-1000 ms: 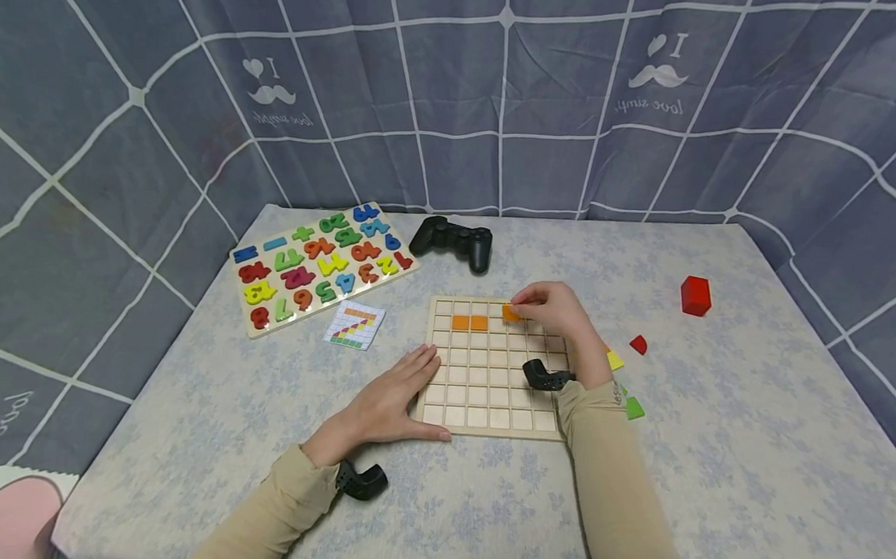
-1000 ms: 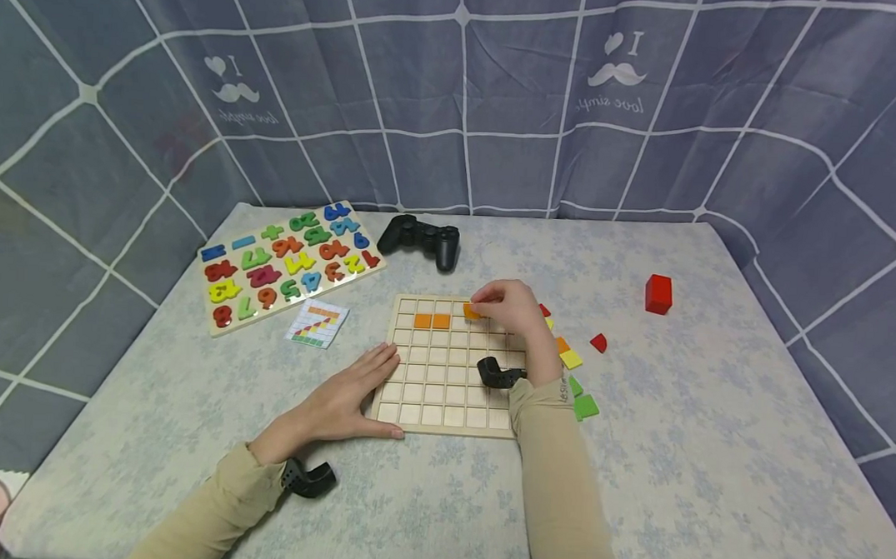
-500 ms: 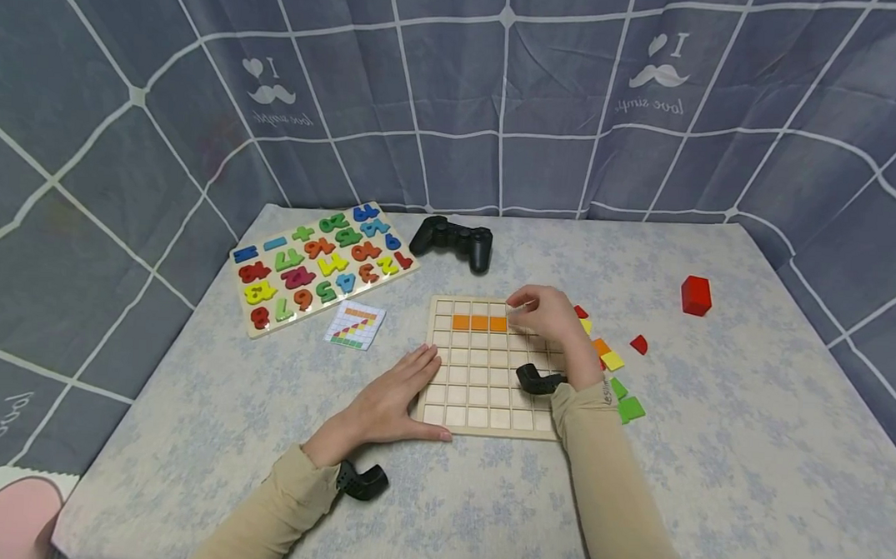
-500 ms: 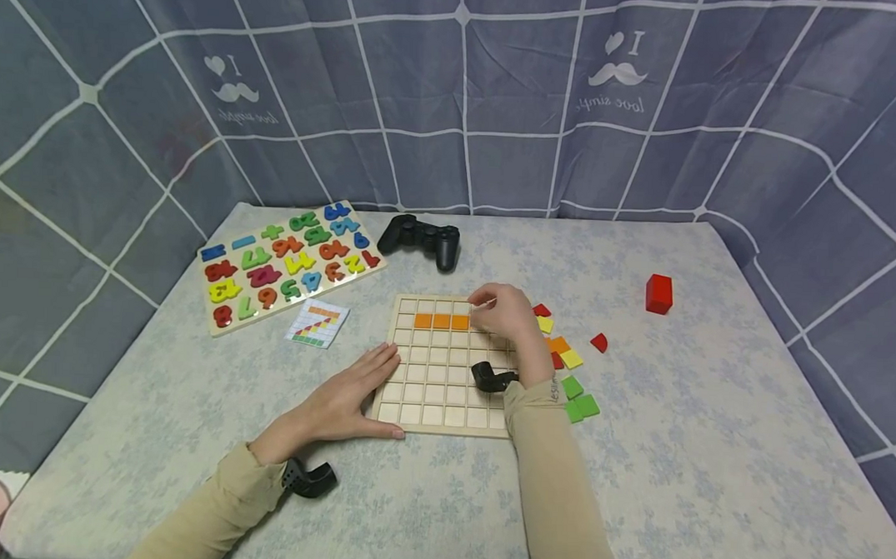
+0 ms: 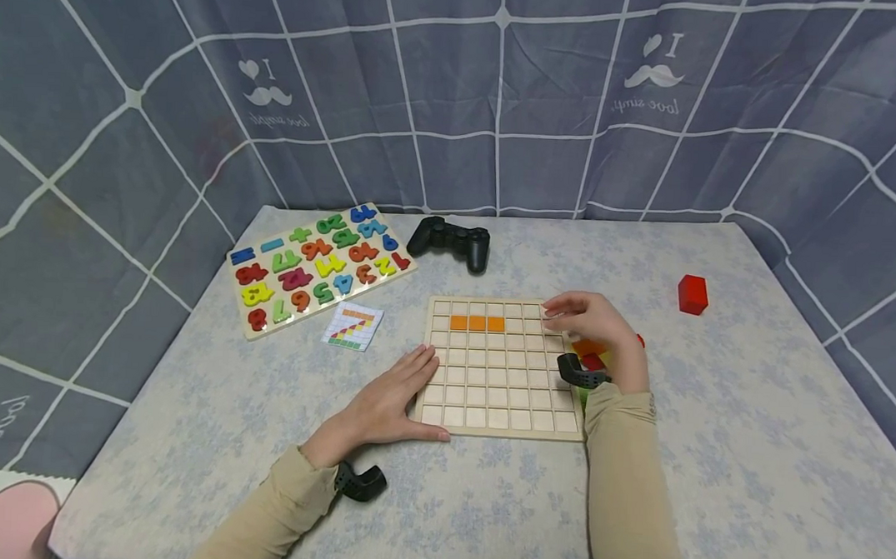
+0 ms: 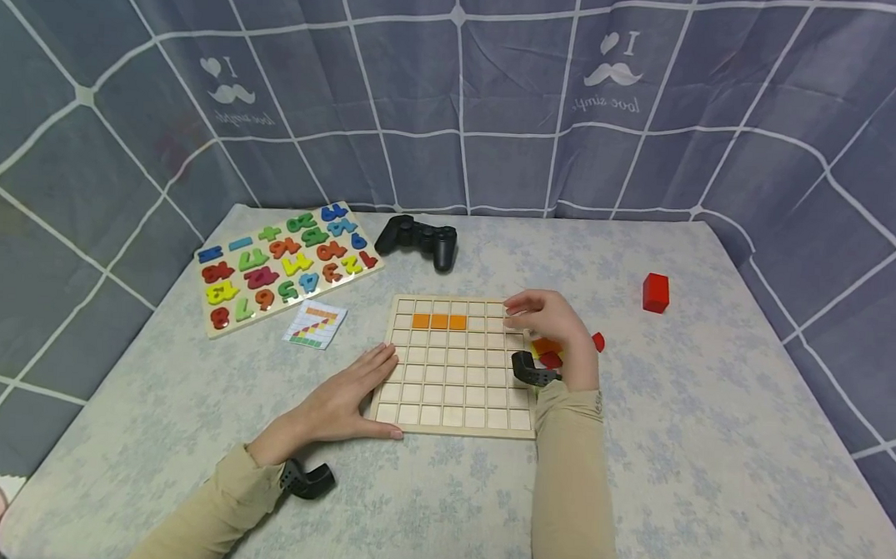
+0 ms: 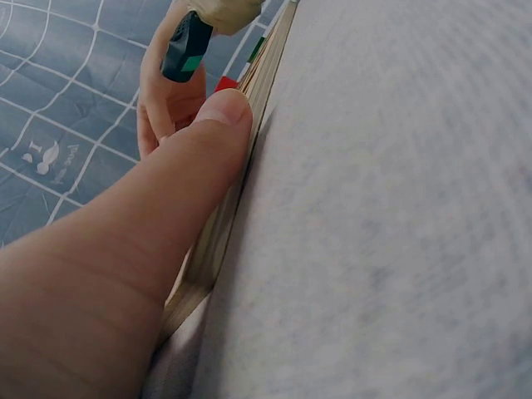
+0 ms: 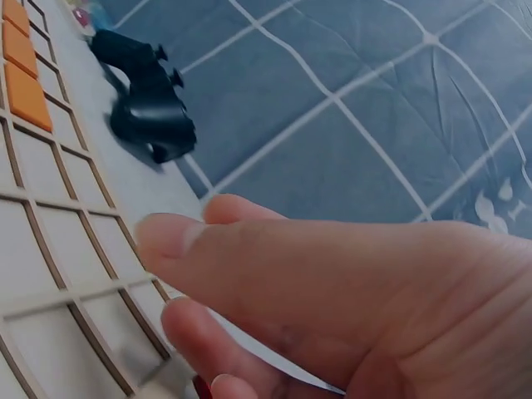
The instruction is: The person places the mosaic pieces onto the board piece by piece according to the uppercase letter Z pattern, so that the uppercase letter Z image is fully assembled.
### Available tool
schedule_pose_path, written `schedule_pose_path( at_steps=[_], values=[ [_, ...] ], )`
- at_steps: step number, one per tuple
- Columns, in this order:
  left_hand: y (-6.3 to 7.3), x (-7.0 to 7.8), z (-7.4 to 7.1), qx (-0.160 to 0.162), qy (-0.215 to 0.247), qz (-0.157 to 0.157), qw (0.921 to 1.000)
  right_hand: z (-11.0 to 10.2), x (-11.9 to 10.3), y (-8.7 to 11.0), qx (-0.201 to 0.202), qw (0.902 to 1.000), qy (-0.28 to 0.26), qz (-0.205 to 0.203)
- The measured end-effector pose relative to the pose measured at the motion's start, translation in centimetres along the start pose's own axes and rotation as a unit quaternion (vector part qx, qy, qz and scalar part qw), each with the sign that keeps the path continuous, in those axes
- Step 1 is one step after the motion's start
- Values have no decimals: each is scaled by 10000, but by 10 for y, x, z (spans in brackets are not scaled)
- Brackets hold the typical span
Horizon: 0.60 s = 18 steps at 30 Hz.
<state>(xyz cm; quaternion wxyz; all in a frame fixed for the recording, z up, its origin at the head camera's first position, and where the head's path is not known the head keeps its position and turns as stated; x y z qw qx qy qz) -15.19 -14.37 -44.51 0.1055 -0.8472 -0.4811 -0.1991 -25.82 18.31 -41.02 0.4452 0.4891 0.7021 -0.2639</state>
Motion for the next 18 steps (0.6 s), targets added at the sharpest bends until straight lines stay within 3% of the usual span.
schedule_pose_path(
  at_steps=[11, 18],
  values=[
    [1, 1, 0, 29, 9, 4, 10000, -12, 12, 19, -100, 9951, -962, 224],
    [0, 1, 0, 12, 20, -1, 10000, -17, 13, 24, -230, 9958, -812, 368]
  ],
)
Point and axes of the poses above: each hand's wrist, its own y-axis away from the middle knuckle, its own z-axis out of the palm, x = y × z, the point moved 2 cm from there along -y, towards the middle knuckle, and after that the axes turned 7 degrees about -z, right-handed, at the moved point
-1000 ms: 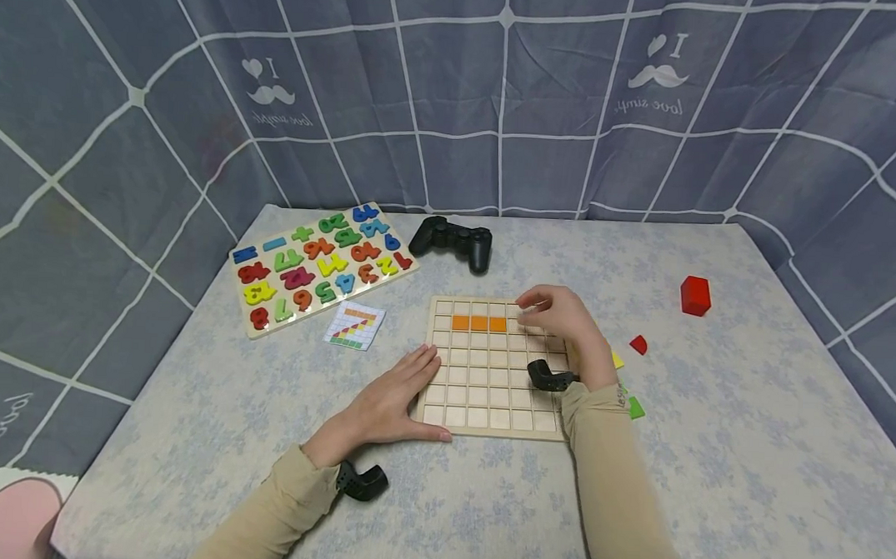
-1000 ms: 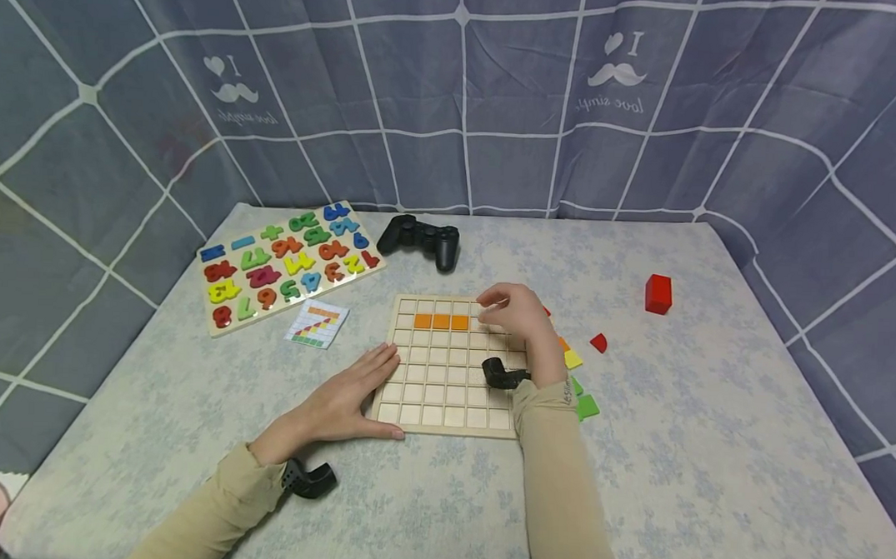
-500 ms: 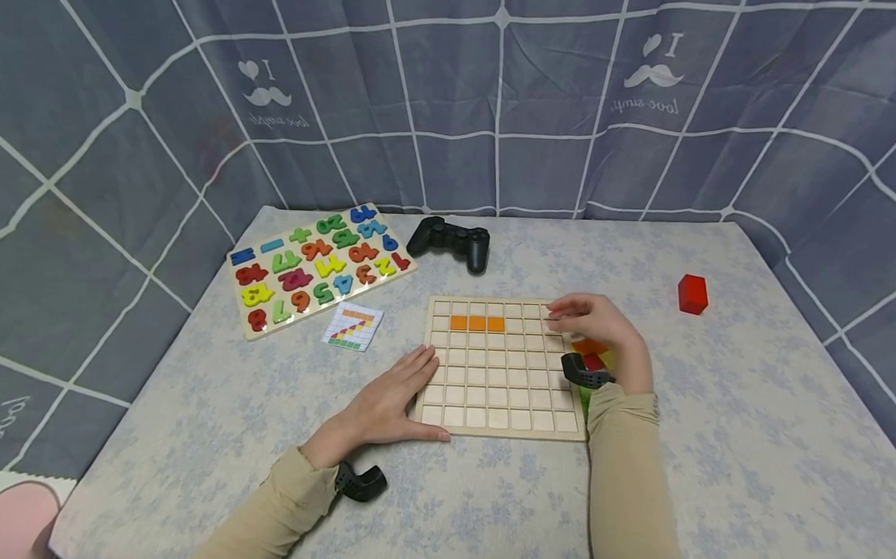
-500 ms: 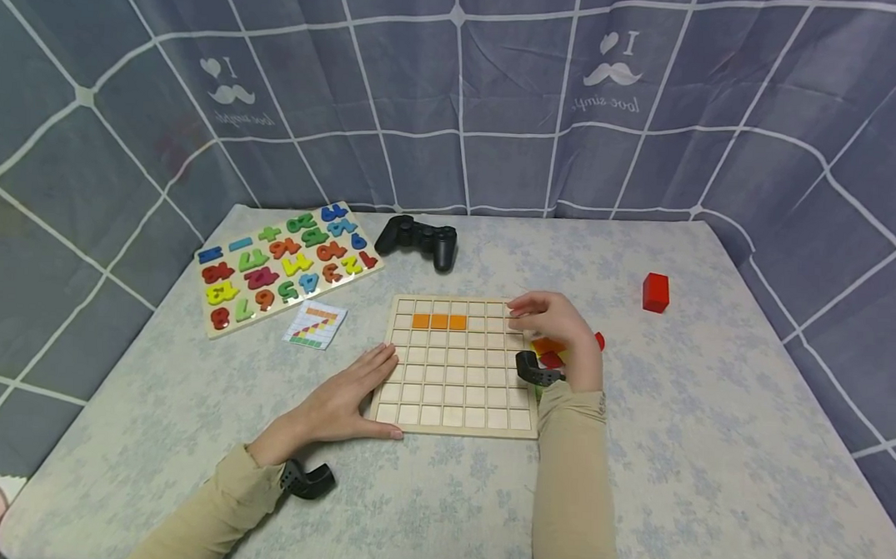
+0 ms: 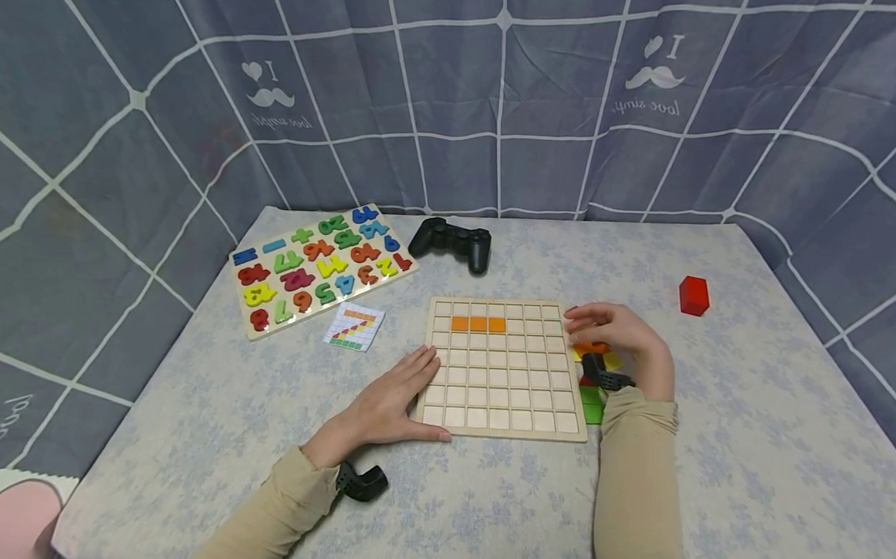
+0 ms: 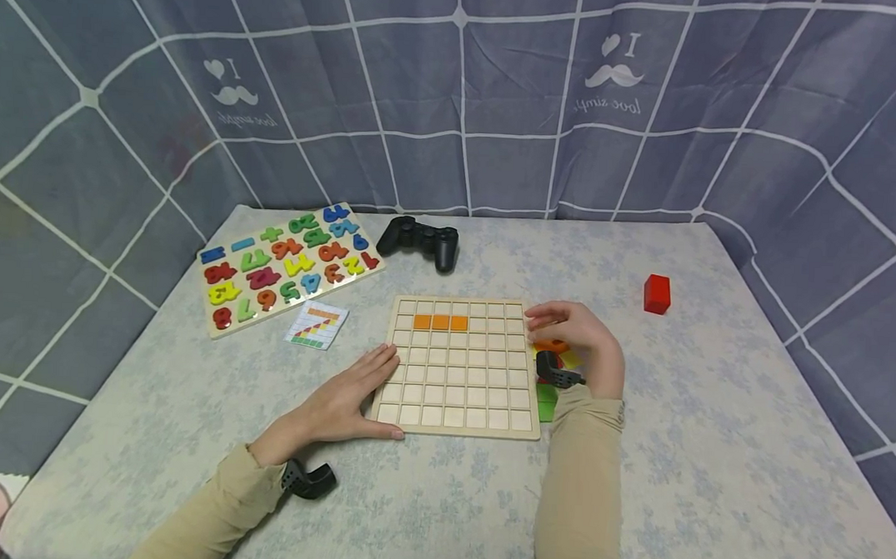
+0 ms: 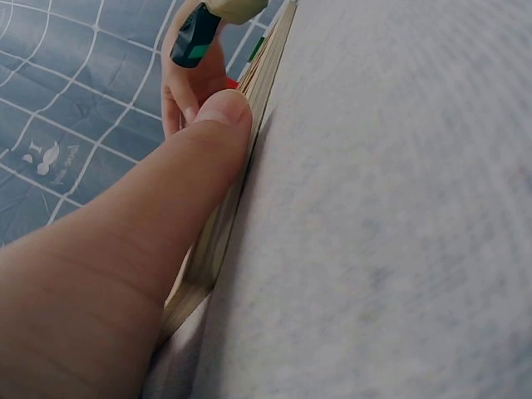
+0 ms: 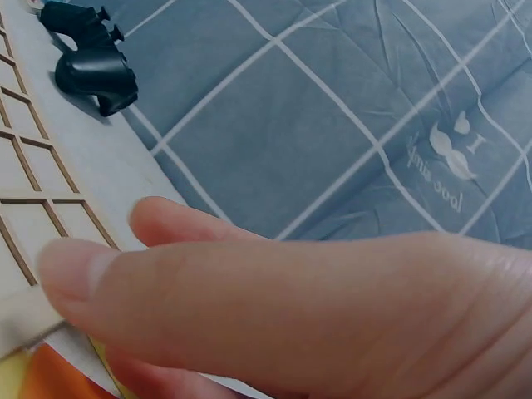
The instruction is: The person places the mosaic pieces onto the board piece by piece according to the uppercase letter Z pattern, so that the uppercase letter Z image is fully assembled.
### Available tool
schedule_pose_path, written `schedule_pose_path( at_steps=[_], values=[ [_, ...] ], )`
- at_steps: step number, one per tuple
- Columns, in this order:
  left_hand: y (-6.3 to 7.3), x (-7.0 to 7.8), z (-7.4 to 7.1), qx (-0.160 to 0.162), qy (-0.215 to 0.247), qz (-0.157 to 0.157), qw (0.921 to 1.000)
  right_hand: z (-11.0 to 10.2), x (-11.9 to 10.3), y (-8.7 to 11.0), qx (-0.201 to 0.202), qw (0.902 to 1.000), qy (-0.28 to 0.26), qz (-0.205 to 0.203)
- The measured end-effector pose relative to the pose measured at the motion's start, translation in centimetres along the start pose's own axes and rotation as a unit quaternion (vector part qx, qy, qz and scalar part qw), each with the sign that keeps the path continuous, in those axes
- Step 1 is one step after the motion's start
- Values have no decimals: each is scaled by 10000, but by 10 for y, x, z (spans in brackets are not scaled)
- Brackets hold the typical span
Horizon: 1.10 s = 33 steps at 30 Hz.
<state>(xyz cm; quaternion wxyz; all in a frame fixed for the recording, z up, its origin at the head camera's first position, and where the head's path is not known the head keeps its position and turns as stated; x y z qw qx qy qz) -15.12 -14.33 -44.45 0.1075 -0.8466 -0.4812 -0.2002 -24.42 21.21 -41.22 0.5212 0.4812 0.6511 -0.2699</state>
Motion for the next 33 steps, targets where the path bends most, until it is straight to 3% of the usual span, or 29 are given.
schedule_pose_path(
  at_steps=[4, 11, 24, 33],
  values=[
    [0, 0, 0, -4, 1, -2, 10000, -3, 3, 1, -148, 9998, 74, -50],
    [0, 0, 0, -17, -1, -24, 10000, -8, 11, 3, -444, 9986, -256, -112],
    [0, -1, 1, -21, -11, -5, 10000, -12, 14, 4, -576, 9979, 207, -231],
    [0, 0, 0, -25, 6, 7, 10000, -13, 12, 3, -580, 9952, 791, -55]
  ],
)
Point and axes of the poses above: each hand's wrist, its own y-axis away from the middle knuckle, its own z-axis out of the palm, x = y × z, the point moved 2 cm from there along -y, towards the middle knuckle, and after that the axes turned 7 degrees about -z, right-handed, at the moved point
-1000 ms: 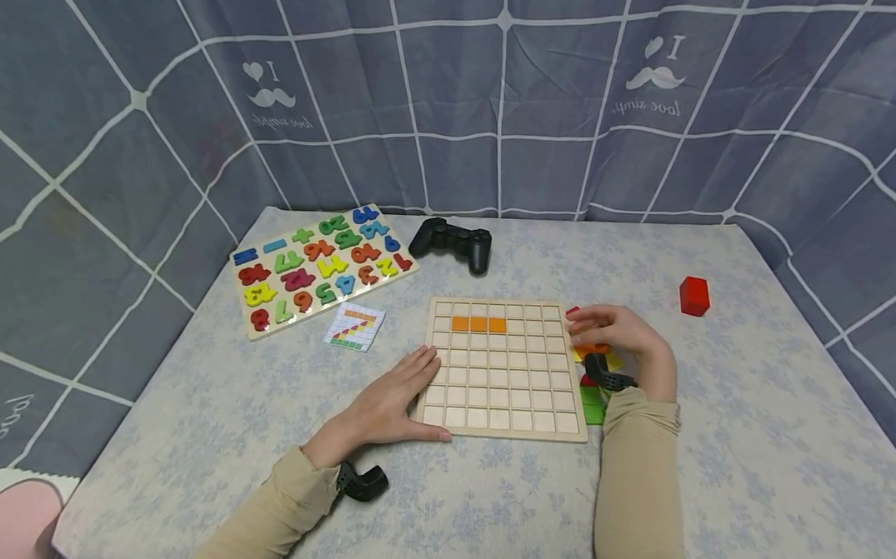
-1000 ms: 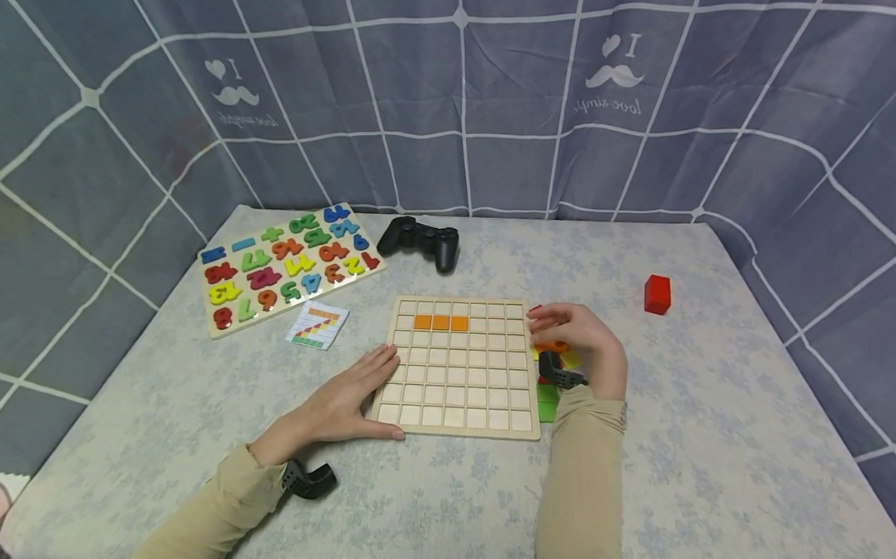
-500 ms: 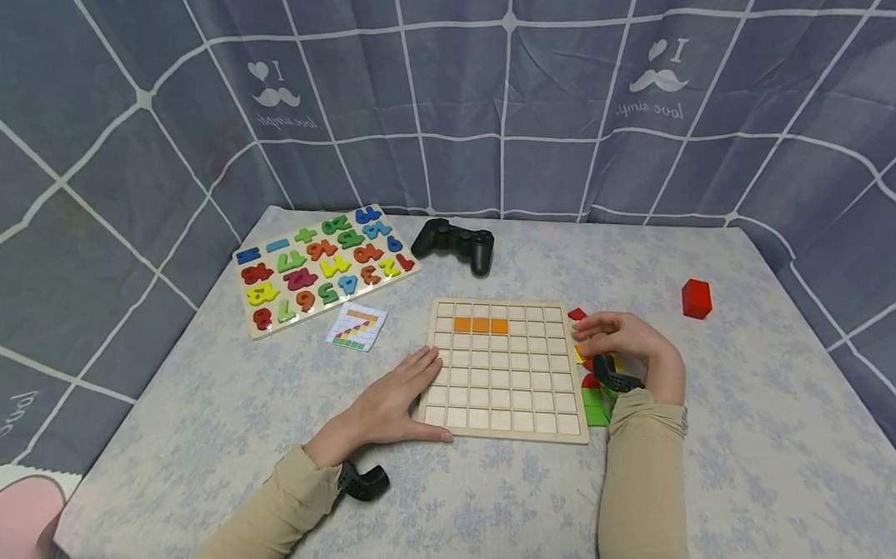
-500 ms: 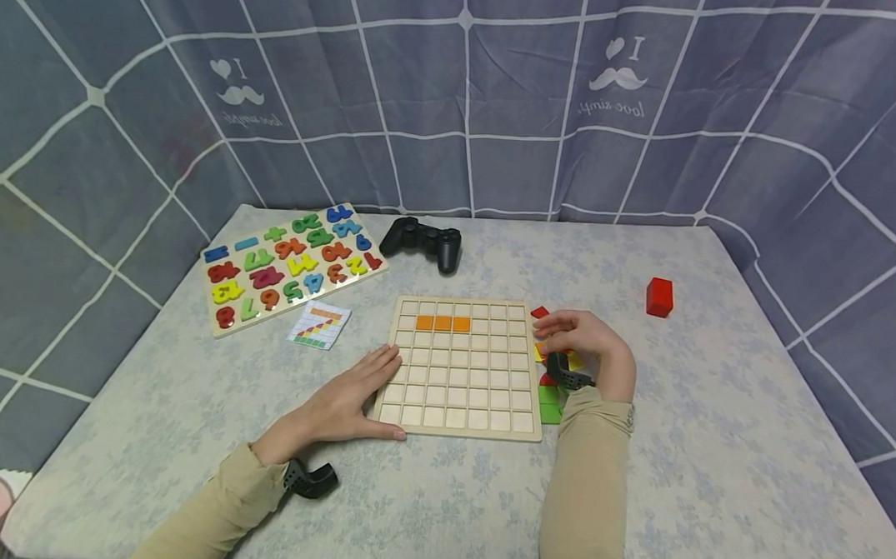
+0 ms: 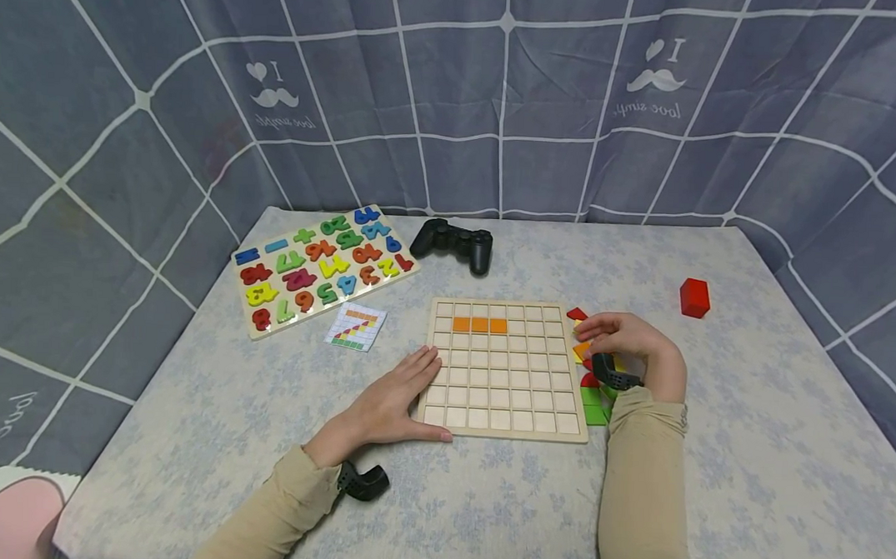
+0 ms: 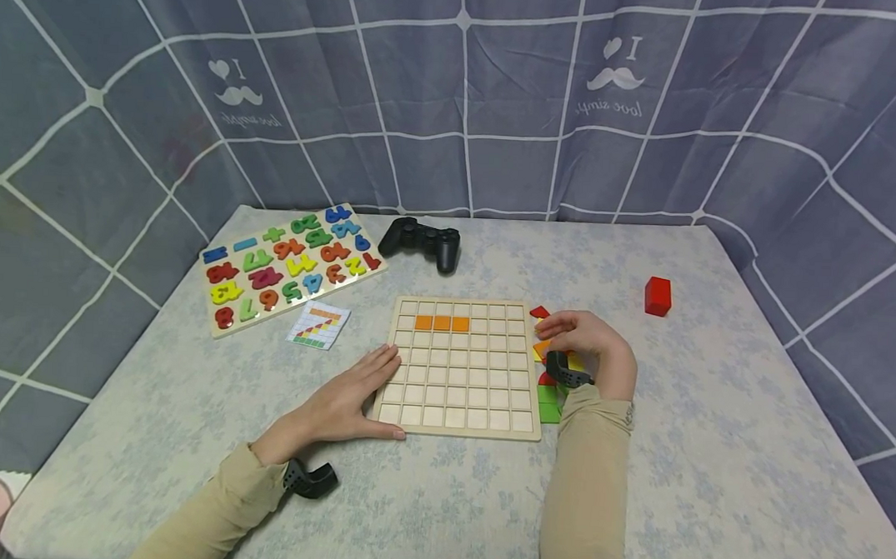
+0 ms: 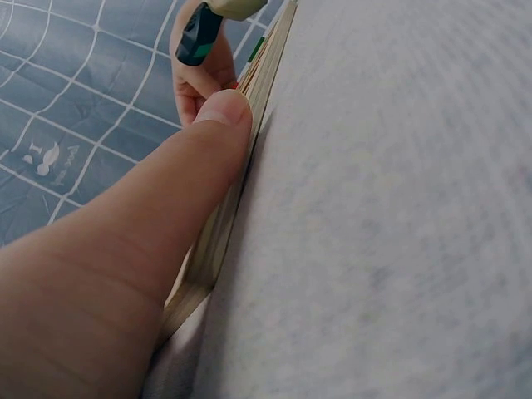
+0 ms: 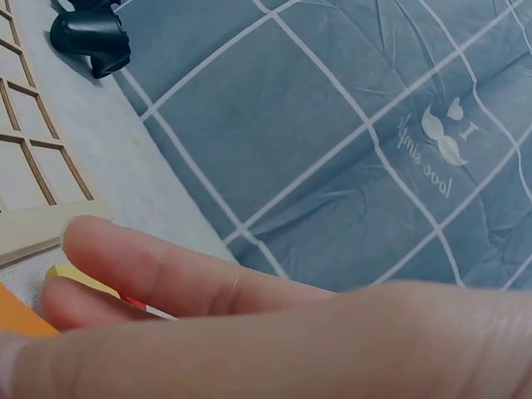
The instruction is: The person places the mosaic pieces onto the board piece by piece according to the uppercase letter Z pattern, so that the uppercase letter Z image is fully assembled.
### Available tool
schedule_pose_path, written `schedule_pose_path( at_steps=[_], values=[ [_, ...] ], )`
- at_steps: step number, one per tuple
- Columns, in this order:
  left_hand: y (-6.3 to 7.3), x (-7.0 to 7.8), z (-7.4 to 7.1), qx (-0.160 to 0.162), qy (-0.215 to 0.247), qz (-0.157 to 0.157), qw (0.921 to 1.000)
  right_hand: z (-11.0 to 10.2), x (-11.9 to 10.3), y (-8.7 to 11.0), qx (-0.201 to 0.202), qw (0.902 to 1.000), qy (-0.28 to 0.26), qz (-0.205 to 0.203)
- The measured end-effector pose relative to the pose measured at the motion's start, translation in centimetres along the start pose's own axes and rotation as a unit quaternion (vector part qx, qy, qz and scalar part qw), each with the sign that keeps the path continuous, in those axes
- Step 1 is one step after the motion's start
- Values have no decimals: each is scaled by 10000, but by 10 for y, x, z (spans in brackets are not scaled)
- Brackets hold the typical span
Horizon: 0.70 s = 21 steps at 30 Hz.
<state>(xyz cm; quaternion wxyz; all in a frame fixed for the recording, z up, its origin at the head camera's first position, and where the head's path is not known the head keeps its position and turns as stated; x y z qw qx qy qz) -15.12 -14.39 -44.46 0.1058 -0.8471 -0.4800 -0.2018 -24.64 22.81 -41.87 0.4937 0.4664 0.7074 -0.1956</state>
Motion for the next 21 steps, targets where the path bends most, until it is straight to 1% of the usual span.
schedule_pose_path(
  at_steps=[4, 12, 17, 21],
  values=[
    [0, 0, 0, 4, 5, 0, 10000, 0, 0, 0, -46, 10000, 11, 67],
    [0, 0, 0, 8, 10, -20, 10000, 0, 1, 0, -69, 9988, -472, 84],
    [0, 0, 0, -7, 2, -10, 10000, 0, 1, 0, -15, 9987, -496, 155],
    [0, 0, 0, -26, -14, -18, 10000, 0, 1, -1, 43, 9988, -393, 288]
  ],
)
Point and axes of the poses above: each hand's wrist, its own y-axis away from the middle knuckle, its own z-axis out of the palm, x = y × z, the point moved 2 cm from there along -y, towards the middle knuckle, and after that the axes turned 7 degrees about -z, right-handed, at the moved point
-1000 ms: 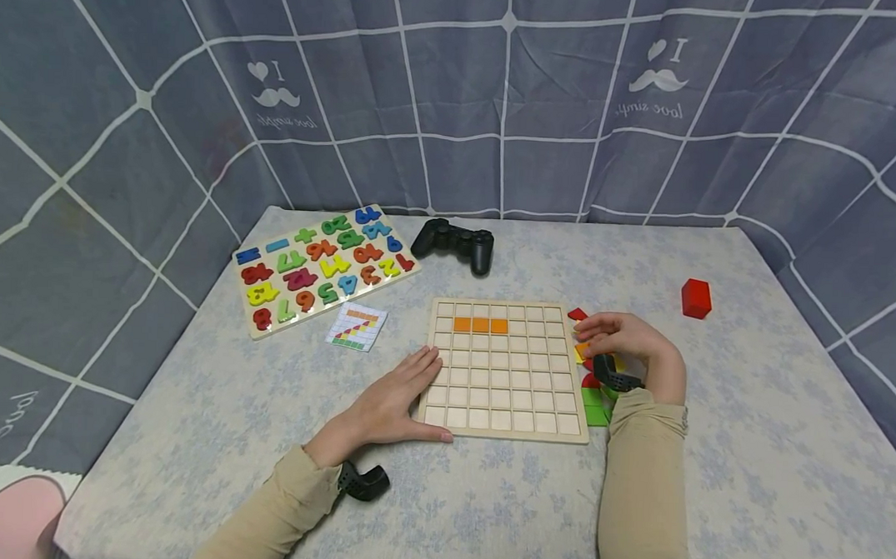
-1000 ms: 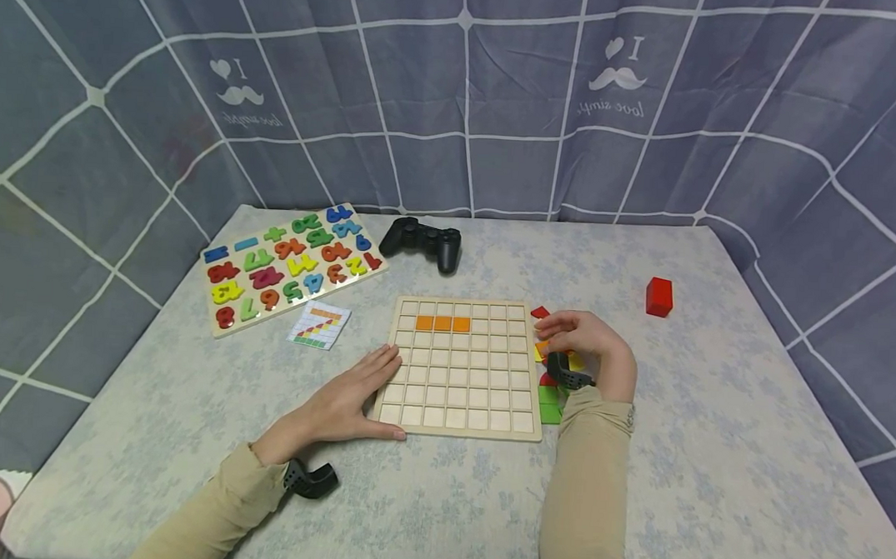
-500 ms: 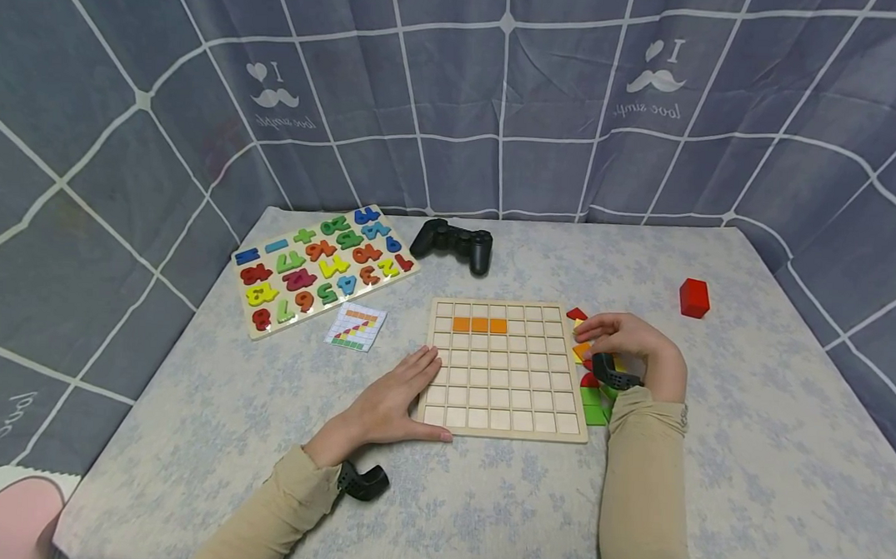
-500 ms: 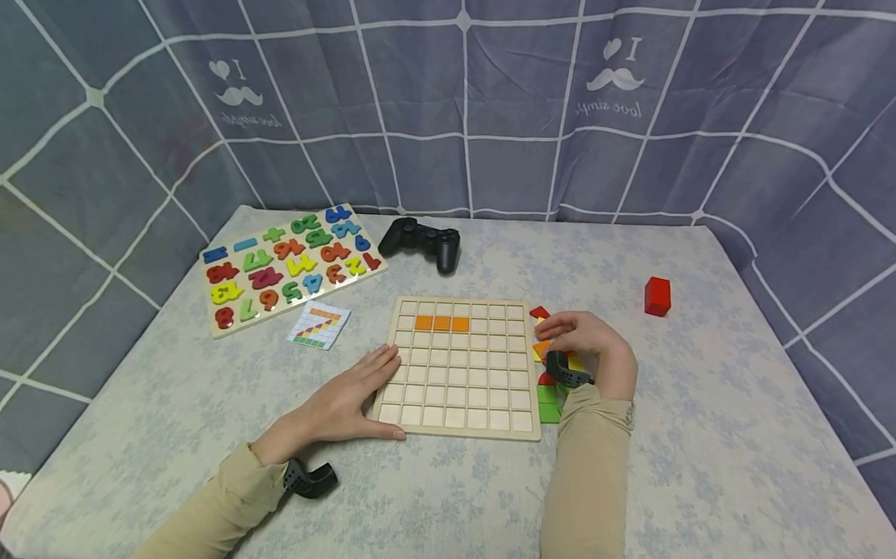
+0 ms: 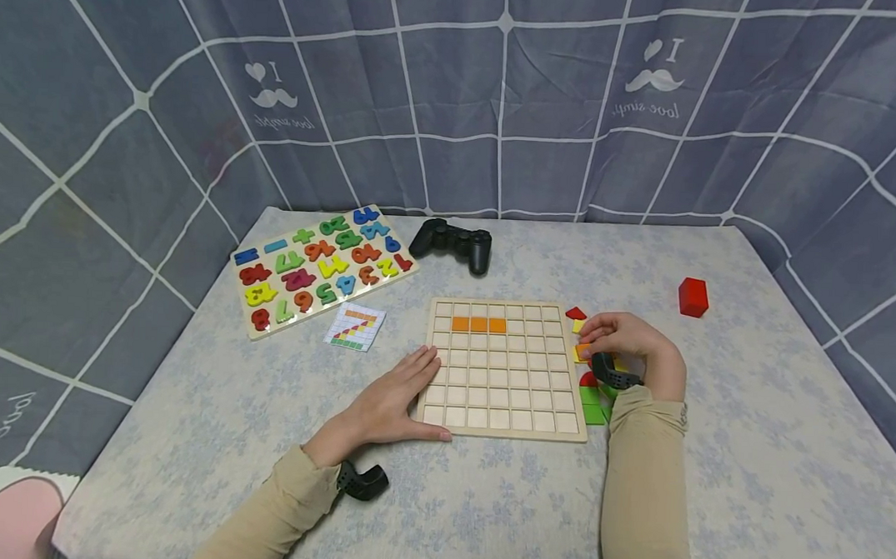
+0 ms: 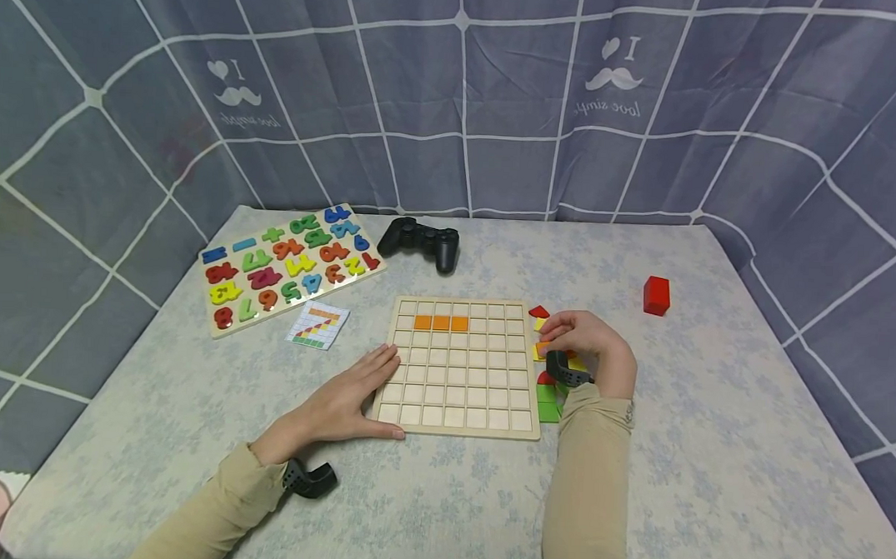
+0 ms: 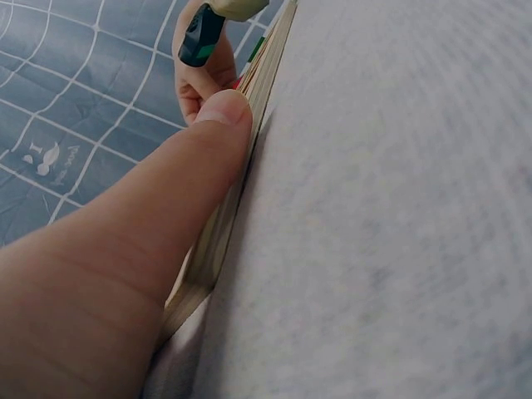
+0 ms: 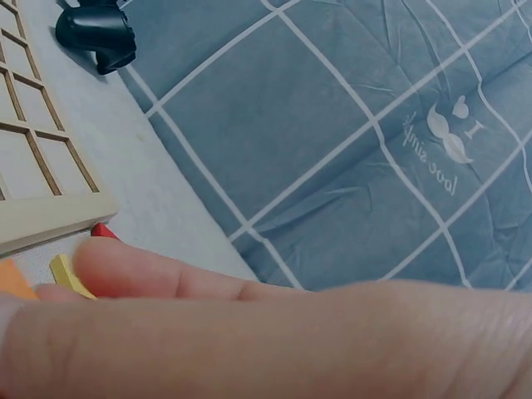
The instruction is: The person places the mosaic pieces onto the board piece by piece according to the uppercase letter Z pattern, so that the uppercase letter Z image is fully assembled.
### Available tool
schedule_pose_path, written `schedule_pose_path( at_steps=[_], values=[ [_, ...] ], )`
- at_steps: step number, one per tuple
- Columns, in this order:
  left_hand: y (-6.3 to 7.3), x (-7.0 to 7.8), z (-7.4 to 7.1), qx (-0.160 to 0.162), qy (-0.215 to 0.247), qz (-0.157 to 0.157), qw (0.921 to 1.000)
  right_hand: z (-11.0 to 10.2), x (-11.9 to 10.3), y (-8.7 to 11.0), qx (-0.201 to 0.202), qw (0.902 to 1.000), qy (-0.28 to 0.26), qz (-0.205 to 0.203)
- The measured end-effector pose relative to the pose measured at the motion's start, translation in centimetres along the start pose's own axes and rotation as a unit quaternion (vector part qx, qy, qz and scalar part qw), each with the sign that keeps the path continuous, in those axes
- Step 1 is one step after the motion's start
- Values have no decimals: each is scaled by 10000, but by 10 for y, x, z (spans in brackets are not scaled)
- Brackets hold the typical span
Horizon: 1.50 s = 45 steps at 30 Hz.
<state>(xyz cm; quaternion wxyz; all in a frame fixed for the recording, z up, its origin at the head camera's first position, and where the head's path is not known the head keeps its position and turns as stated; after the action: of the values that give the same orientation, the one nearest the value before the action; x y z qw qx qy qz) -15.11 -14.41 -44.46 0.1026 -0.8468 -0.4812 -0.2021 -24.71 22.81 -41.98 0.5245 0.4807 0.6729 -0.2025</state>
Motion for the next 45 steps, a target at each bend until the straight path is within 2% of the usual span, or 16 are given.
schedule_pose_path(
  at_steps=[6, 13, 17, 21, 25, 28, 34, 41, 45],
  values=[
    [0, 0, 0, -5, -7, 0, 10000, 1, -2, 0, 112, 9997, 190, 50],
    [0, -2, 1, 9, -8, -9, 10000, 12, -17, -8, 520, 9979, -380, -96],
    [1, -2, 1, 22, 19, -10, 10000, 24, -32, -24, 714, 9956, 289, -541],
    [1, -1, 0, 30, 30, -6, 10000, 42, -42, -44, 758, 9884, 891, -968],
    [1, -1, 1, 49, 13, 14, 10000, 58, -43, -59, 824, 9835, 1131, -1149],
    [0, 0, 1, 42, 13, 13, 10000, 65, -41, -64, 971, 9799, 1365, -1079],
    [0, 0, 1, 23, 24, 23, 10000, 65, -45, -61, 1147, 9786, 1511, -801],
    [0, -1, 1, 39, -16, 40, 10000, 43, -41, -41, 1287, 9846, 904, -761],
    [0, -1, 2, 37, -19, 34, 10000, 29, -38, -28, 1204, 9874, 661, -787]
  ],
)
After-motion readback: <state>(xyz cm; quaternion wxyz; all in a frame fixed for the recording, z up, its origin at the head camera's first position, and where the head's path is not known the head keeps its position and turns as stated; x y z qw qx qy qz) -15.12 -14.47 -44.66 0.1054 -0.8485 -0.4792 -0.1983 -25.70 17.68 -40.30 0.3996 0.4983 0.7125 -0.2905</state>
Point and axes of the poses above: each hand's wrist, its own y-axis away from the middle knuckle, its own z-axis out of the palm, x = y × z, the point moved 2 cm from there along -y, towards the middle knuckle, and after that the axes turned 7 degrees about -z, right-handed, at the moved point
